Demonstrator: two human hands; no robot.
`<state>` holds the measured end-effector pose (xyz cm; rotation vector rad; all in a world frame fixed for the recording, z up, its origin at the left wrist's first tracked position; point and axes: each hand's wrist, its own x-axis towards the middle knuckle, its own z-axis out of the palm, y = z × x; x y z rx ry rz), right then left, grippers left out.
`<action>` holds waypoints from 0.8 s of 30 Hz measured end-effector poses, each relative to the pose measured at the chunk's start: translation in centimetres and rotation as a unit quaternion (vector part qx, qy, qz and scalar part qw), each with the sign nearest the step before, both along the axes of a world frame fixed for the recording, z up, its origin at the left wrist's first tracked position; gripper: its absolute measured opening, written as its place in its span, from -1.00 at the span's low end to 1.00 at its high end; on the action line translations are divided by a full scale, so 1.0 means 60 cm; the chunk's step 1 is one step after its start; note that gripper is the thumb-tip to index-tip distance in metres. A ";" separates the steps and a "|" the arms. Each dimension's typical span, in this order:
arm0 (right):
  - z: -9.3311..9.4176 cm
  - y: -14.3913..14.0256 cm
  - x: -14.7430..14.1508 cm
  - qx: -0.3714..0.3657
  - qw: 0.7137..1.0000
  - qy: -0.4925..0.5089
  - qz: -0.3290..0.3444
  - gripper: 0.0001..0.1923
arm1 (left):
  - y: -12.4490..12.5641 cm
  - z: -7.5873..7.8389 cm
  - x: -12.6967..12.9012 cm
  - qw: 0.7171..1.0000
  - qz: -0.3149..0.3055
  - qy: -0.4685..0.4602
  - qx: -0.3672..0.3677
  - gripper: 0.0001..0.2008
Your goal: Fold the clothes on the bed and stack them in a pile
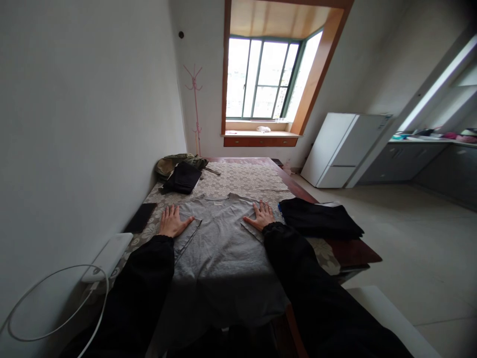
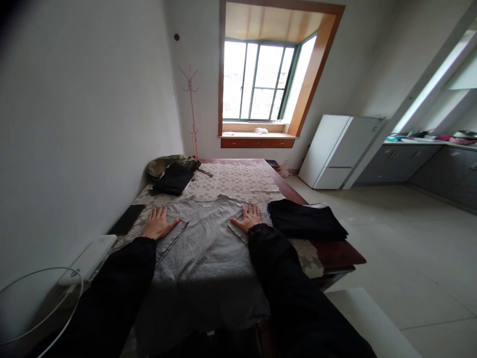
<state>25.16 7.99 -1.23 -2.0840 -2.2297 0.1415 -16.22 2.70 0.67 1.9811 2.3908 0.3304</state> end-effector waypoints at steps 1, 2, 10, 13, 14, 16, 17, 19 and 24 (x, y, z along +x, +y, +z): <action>0.000 -0.002 -0.001 0.006 1.000 -0.001 0.004 0.12 | 0.000 -0.003 0.000 1.000 0.015 0.000 0.012 0.07; 0.000 -0.004 -0.002 0.007 1.000 -0.002 0.007 0.10 | 0.000 -0.005 0.001 0.999 0.030 0.000 0.020 0.07; 0.009 -0.002 -0.004 -0.031 0.999 0.007 0.010 0.13 | 0.005 -0.001 -0.002 0.999 0.036 0.003 -0.016 0.15; 0.008 -0.003 -0.004 -0.027 0.999 0.008 0.015 0.11 | 0.004 0.000 -0.001 0.999 0.041 0.002 -0.016 0.16; 0.007 -0.004 -0.003 -0.022 1.000 0.008 0.016 0.10 | 0.003 0.000 0.000 0.999 0.042 0.002 -0.011 0.16; 0.005 -0.005 -0.003 -0.009 1.000 0.004 0.015 0.07 | 0.000 -0.001 0.001 0.999 0.038 0.002 0.005 0.14; 0.004 -0.006 -0.003 -0.001 1.000 0.001 0.014 0.07 | -0.001 -0.002 0.001 0.999 0.032 0.003 0.013 0.14; 0.003 -0.006 -0.003 0.014 1.000 -0.006 0.011 0.07 | -0.004 -0.002 0.001 1.000 0.019 0.005 0.021 0.16; 0.003 -0.005 -0.004 0.014 1.000 -0.004 0.002 0.13 | -0.009 -0.001 0.002 1.000 0.004 0.009 0.014 0.26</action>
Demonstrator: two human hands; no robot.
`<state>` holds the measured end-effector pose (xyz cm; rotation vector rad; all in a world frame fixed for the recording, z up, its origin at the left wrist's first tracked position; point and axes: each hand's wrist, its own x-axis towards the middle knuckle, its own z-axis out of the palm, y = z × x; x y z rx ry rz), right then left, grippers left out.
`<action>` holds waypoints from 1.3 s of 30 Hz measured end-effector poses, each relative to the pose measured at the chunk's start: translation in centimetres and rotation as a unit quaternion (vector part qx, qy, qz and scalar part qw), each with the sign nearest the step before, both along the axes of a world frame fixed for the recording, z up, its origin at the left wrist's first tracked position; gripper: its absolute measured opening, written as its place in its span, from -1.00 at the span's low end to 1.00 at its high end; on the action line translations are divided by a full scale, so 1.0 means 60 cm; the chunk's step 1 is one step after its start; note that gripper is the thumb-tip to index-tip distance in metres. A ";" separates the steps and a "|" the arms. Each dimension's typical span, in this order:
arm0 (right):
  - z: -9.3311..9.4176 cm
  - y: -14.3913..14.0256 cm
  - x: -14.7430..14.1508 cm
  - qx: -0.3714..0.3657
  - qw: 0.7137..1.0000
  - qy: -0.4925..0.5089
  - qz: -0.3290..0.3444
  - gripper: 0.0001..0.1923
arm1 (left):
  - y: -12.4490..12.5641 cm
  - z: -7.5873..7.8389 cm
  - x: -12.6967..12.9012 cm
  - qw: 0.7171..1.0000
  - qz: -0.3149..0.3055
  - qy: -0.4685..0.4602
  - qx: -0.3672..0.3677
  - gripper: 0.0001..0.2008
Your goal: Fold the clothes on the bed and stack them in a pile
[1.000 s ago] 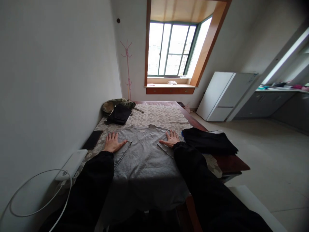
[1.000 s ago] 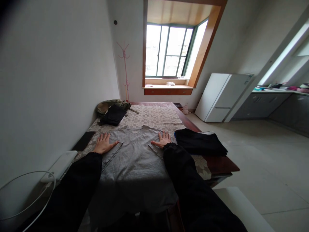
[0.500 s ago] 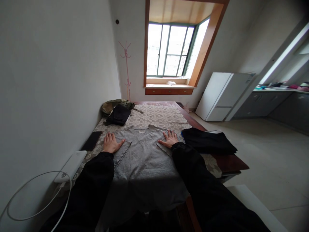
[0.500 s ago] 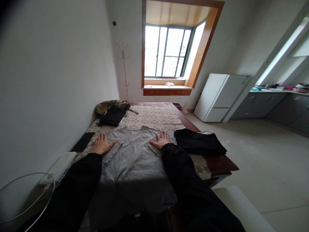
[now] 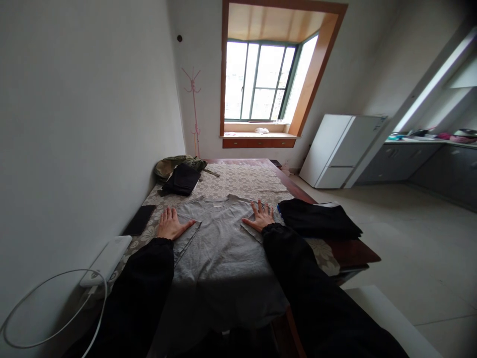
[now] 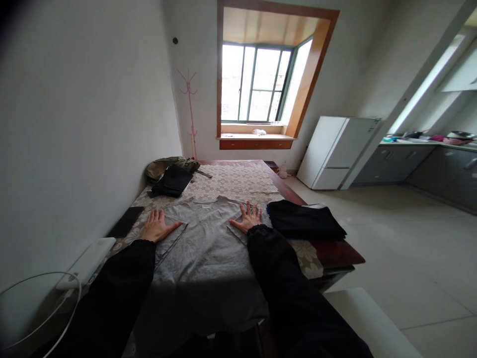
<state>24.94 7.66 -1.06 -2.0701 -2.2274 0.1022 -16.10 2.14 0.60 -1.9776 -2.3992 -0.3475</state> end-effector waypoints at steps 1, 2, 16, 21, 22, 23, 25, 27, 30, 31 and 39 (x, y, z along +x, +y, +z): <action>0.000 0.000 0.000 -0.007 1.000 0.004 -0.001 0.13 | -0.002 0.001 0.002 1.000 -0.002 0.001 0.000 0.27; 0.001 0.000 0.000 -0.013 1.000 0.007 -0.002 0.14 | -0.003 0.001 0.004 1.000 -0.004 0.002 0.000 0.28; 0.007 -0.011 -0.002 -0.002 1.000 0.006 -0.013 0.24 | -0.008 0.000 0.016 0.999 -0.001 -0.008 -0.034 0.35; 0.010 -0.009 0.001 -0.057 0.998 0.006 0.002 0.23 | -0.006 -0.005 0.014 0.999 -0.008 -0.004 -0.031 0.36; 0.012 -0.009 0.002 -0.063 0.998 0.007 0.004 0.24 | -0.006 -0.006 0.013 0.999 -0.009 -0.004 -0.030 0.37; 0.013 -0.009 0.002 -0.067 0.998 0.007 0.006 0.24 | -0.005 -0.006 0.013 0.999 -0.011 -0.003 -0.030 0.37; 0.015 -0.008 0.002 -0.073 0.997 0.005 0.003 0.24 | -0.004 -0.006 0.013 0.999 -0.012 -0.002 -0.031 0.37; 0.016 -0.008 0.001 -0.073 0.997 0.005 -0.002 0.25 | -0.004 -0.006 0.012 0.999 -0.014 -0.002 -0.033 0.36; 0.013 -0.010 0.002 -0.068 0.998 0.007 -0.002 0.25 | -0.007 -0.005 0.012 0.999 -0.014 -0.003 -0.039 0.34; 0.012 -0.011 0.002 -0.065 0.998 0.008 0.001 0.24 | -0.007 -0.005 0.013 0.999 -0.014 -0.005 -0.040 0.34; 0.047 -0.038 -0.009 0.003 0.998 0.051 0.034 0.10 | -0.021 0.030 0.024 0.997 -0.014 -0.064 -0.035 0.24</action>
